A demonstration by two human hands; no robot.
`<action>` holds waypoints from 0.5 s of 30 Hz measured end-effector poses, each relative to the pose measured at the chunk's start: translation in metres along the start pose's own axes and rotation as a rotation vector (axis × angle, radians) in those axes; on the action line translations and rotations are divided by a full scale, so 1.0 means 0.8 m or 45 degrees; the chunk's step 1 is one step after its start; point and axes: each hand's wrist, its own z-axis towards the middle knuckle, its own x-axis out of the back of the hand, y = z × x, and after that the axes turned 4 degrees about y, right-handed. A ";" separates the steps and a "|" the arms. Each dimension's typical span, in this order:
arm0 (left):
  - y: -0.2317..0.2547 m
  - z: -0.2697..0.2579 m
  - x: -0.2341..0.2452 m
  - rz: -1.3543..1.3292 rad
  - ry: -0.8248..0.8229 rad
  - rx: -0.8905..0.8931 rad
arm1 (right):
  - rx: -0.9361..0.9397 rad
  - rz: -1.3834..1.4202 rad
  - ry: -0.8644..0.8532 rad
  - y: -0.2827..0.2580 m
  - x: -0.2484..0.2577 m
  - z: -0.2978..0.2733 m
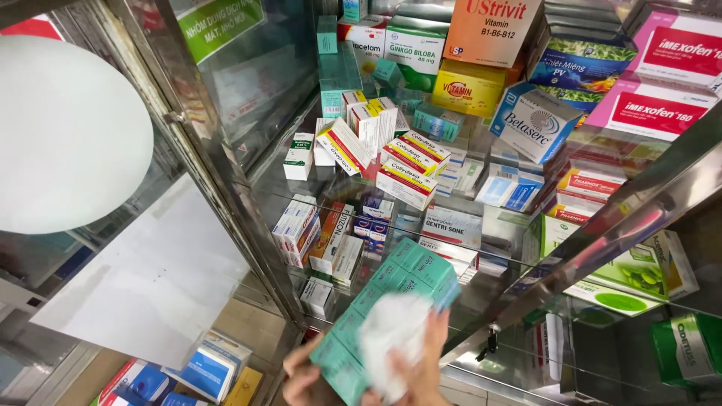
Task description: The person wipes medicine boxes with a tissue and rearranges them on the glass shelves of a display cabinet. They pick up individual boxes, wipe their surfaces, and place them back in stacks on the shelves.
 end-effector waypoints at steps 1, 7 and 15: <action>-0.015 0.002 0.013 -0.002 -0.001 0.000 | 0.001 -0.002 0.001 0.009 0.002 0.000; -0.238 -0.118 0.221 -0.716 -0.882 1.158 | -1.532 0.649 0.312 0.065 0.017 -0.034; -0.030 -0.051 0.002 0.122 0.010 -0.048 | -2.106 1.501 0.353 0.033 0.020 -0.115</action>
